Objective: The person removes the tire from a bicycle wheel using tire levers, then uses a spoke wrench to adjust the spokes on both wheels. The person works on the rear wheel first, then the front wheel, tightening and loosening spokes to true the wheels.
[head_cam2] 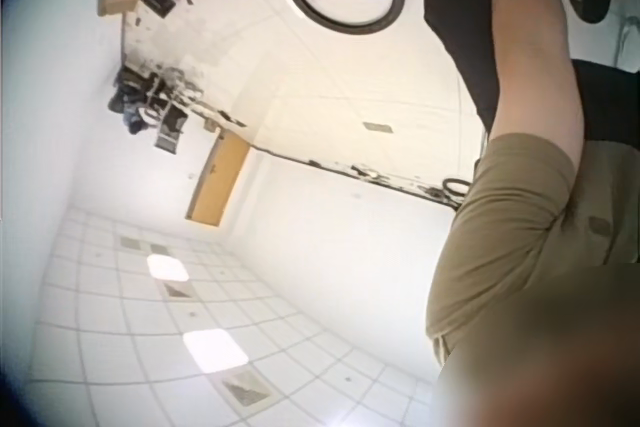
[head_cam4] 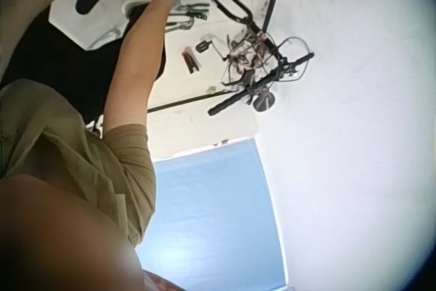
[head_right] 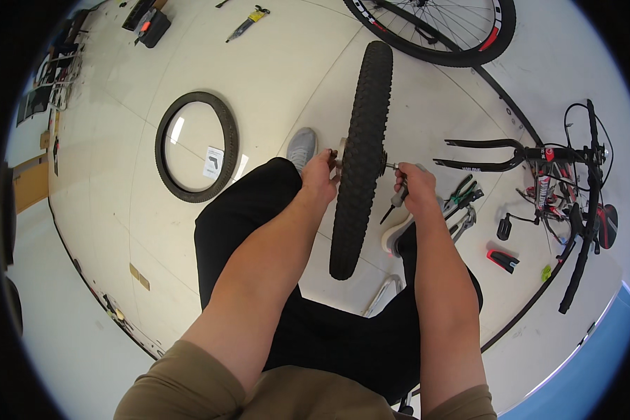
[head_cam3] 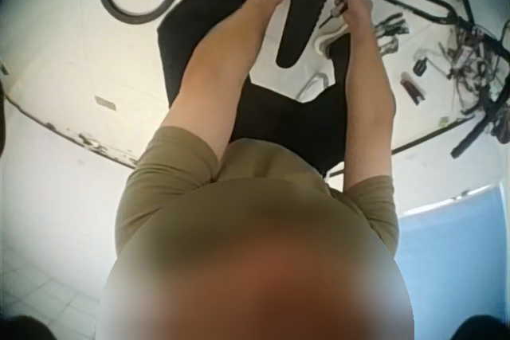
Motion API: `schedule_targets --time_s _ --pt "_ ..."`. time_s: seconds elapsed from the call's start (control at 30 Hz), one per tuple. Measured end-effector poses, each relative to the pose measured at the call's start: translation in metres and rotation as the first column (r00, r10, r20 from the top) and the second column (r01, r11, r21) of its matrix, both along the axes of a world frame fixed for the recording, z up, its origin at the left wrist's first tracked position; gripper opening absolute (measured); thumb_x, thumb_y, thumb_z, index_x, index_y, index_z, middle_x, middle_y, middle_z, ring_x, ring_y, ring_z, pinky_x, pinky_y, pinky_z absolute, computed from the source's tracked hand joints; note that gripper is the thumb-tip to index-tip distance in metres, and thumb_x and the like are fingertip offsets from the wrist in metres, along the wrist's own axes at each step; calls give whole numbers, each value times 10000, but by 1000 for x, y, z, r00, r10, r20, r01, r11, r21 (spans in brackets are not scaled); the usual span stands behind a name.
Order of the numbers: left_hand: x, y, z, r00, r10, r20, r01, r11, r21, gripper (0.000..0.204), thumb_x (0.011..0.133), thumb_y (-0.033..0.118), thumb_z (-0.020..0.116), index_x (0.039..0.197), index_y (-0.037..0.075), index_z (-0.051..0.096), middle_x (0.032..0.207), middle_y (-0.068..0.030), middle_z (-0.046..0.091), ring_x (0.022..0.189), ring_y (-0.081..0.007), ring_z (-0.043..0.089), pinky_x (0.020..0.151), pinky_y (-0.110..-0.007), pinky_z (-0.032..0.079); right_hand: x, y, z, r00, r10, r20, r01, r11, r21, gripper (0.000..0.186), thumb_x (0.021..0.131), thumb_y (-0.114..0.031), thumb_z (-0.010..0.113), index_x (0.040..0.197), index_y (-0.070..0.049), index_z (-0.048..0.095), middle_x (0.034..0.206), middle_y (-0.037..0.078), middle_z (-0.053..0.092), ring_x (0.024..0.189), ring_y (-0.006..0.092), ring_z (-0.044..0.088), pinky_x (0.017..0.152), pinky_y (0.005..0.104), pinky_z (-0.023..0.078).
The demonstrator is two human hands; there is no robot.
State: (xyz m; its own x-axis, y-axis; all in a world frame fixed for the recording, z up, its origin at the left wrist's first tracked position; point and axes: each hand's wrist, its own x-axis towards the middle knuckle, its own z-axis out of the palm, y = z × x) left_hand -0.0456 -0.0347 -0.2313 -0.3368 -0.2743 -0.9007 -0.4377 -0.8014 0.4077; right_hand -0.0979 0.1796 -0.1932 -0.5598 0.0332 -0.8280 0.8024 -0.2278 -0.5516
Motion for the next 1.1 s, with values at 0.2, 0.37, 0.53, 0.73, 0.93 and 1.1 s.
schedule_targets --time_s 0.2,0.37,0.53,0.73,0.93,1.1 --pt "-6 -1 12 994 -21 111 24 999 -21 277 1002 393 622 1027 118 607 962 -8 625 912 -160 566 895 -452 404 -1 2 -2 1000 -10 -4 10 1000 -7 89 882 -62 653 900 16 613 794 98 610 647 178 558 548 335 480" --pt "-5 -2 21 982 -102 161 114 991 -66 355 949 439 696 1026 106 602 937 -10 609 848 -147 560 794 -376 444 -3 3 -4 1000 -1 15 1 1000 -1 80 882 -61 641 895 13 612 791 100 608 648 180 557 550 341 482" --pt "-4 -3 14 986 -150 75 160 977 -143 274 972 345 686 1047 94 604 895 -9 570 786 -129 529 701 -323 470 -2 1 -3 1000 -1 23 1 1000 18 80 884 -64 641 894 10 612 786 94 609 646 177 557 549 342 480" --pt "-5 -3 18 999 38 -20 -39 998 -53 253 955 287 690 1007 52 614 854 -17 568 682 -130 532 579 -306 455 -4 1 -3 1000 18 17 -18 1000 12 77 884 -61 645 893 9 614 784 89 611 639 174 559 547 339 481" --pt "-9 -1 25 997 -28 75 34 996 -80 278 942 307 707 1021 59 609 831 -15 570 648 -126 532 530 -287 423 -3 3 -3 1000 10 17 -10 1000 0 78 884 -62 648 893 9 616 785 90 614 642 172 561 547 337 483" --pt "-2 -3 5 1000 -18 -4 18 998 -60 303 946 326 705 1044 61 595 850 -33 584 696 -137 549 563 -306 425 -4 0 -3 1000 18 24 -18 1000 9 84 882 -67 655 894 8 619 783 88 615 643 168 561 545 332 486"
